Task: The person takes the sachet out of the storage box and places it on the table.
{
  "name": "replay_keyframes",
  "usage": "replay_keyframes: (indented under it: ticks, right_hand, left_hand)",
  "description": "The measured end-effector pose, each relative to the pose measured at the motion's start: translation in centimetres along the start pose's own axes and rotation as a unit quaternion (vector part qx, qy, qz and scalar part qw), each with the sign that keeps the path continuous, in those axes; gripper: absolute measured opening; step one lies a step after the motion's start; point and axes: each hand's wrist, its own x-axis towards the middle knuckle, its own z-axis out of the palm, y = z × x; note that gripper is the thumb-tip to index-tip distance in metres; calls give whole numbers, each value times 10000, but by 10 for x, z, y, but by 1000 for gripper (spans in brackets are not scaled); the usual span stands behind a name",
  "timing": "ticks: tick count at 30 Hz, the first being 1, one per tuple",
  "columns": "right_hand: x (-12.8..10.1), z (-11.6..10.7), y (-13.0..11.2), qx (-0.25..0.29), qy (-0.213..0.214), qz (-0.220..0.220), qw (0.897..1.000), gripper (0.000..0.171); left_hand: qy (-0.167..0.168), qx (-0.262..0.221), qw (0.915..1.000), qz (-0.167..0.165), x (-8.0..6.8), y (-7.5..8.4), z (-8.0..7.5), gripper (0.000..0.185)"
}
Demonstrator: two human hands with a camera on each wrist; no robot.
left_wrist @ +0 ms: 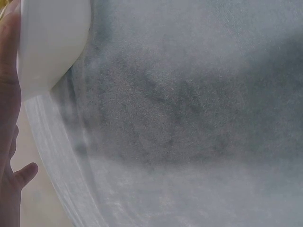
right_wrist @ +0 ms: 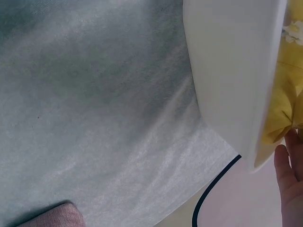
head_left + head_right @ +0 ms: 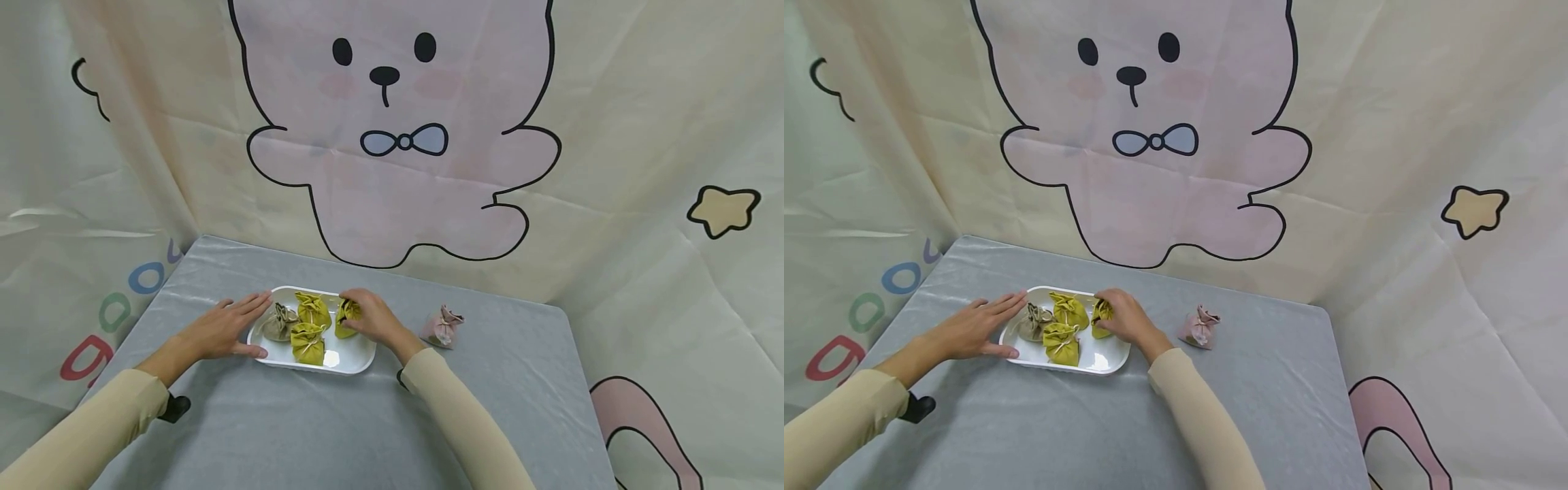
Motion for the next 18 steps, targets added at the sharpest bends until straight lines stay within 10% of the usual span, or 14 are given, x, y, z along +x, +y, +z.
replay_keyframes:
  ticks: [18]
  right_hand:
    - [0, 4, 3, 137, 374, -142, 9991, 30]
  left_hand:
    - [-28, -15, 10000, -6, 0, 0, -1, 108]
